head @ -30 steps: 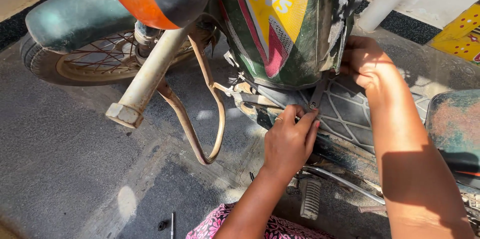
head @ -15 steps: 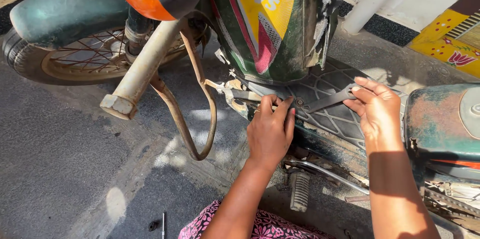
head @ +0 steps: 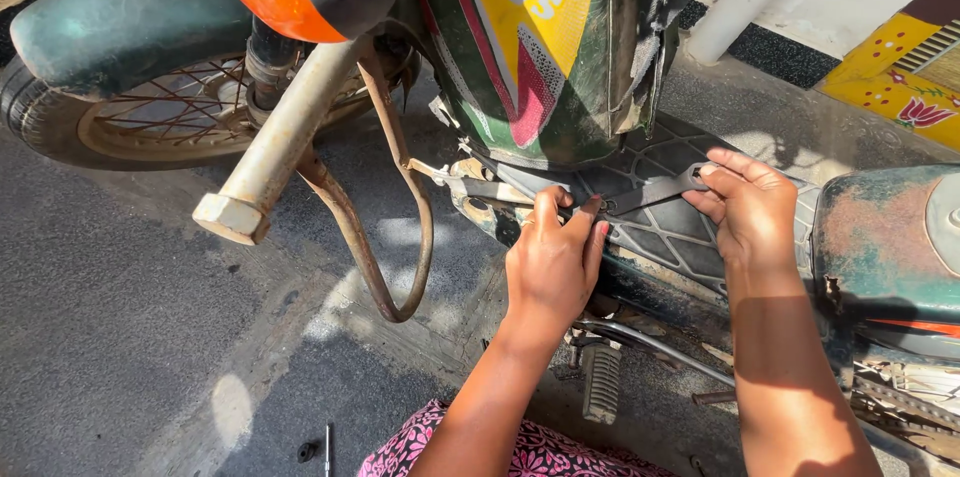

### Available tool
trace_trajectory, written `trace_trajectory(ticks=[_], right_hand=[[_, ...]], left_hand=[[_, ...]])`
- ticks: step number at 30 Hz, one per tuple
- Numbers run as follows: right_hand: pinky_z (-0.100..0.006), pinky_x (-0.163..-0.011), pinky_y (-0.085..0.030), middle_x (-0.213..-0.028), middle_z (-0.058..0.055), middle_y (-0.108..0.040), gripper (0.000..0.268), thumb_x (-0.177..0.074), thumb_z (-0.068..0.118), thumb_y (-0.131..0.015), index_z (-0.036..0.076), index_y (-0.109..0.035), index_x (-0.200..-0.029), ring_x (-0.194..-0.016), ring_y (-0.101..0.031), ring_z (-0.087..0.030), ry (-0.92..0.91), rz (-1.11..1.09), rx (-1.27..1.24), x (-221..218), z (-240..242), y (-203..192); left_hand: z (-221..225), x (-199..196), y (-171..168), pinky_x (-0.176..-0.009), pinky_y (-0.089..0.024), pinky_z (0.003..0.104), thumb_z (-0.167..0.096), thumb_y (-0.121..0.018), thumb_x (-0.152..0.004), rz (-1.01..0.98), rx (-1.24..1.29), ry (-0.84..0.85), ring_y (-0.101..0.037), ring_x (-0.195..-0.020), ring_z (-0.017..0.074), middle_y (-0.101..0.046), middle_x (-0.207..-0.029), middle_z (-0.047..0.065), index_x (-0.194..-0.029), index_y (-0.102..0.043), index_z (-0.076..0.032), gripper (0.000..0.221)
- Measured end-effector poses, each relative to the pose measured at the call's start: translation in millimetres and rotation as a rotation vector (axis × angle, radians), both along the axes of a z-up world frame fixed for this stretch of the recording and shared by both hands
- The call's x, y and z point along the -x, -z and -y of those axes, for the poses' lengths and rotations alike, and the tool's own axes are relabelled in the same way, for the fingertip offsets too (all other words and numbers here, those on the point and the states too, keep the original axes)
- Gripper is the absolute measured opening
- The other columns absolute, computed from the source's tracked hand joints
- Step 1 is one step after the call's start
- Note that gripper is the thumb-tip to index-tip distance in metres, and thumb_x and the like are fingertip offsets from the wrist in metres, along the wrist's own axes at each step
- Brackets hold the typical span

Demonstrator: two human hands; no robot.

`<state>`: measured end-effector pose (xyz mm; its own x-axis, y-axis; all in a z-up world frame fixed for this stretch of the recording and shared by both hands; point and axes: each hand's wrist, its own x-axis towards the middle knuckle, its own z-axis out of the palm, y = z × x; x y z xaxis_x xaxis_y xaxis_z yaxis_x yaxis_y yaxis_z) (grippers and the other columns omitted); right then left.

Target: The person sits on the ground beside a motorcycle and uses a wrench and screwdriver to loosen and remove bolts from a plastic side cover. They work the fasteners loose one at a time, then lift and pull the plastic panel away from the motorcycle body.

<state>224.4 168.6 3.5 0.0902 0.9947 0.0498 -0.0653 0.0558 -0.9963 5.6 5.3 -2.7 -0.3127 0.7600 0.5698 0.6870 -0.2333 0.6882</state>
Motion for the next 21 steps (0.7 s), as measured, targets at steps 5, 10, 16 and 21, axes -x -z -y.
trace_trajectory(ticks=[5,10,16,21], right_hand=[[-0.035,-0.071,-0.066,-0.097,-0.010,-0.069,0.025,-0.092,-0.006,-0.067,-0.006,-0.067,-0.117,-0.076,-0.068,-0.017,0.005,-0.013,0.028,-0.5,-8.2,-0.5],[-0.035,-0.069,-0.065,-0.099,-0.011,-0.069,0.027,-0.092,-0.006,-0.068,-0.006,-0.066,-0.118,-0.077,-0.068,-0.017,-0.005,0.010,0.037,-0.2,-16.9,6.2],[-0.034,-0.068,-0.065,-0.104,-0.015,-0.070,0.027,-0.091,-0.007,-0.065,-0.007,-0.068,-0.119,-0.078,-0.069,-0.019,-0.033,0.068,0.026,8.4,-28.2,5.3],[-0.033,-0.066,-0.064,-0.102,-0.014,-0.073,0.027,-0.090,-0.008,-0.064,-0.009,-0.068,-0.116,-0.082,-0.073,-0.018,-0.085,0.232,0.019,26.1,-28.2,-15.7]], left_hand=[[-2.7,-0.6,0.9,-0.067,-0.057,0.043,-0.026,-0.070,-0.095,0.024,-0.014,0.010,-0.068,-0.086,0.0335,-0.058,-0.119,0.013,-0.121,-0.074,-0.013,0.029],[-3.4,-0.3,2.0,-0.067,-0.057,0.043,-0.026,-0.070,-0.095,0.022,0.014,0.010,-0.068,-0.083,0.0341,-0.059,-0.119,0.014,-0.120,-0.074,-0.014,0.029],[-2.8,-0.7,0.3,-0.069,-0.057,0.044,-0.026,-0.070,-0.095,0.050,0.025,0.025,-0.069,-0.083,0.0339,-0.059,-0.119,0.013,-0.120,-0.074,-0.013,0.029],[-3.0,-0.6,-0.3,-0.067,-0.057,0.044,-0.024,-0.070,-0.095,0.053,-0.008,0.018,-0.069,-0.086,0.0337,-0.059,-0.118,0.013,-0.118,-0.074,-0.012,0.027]])
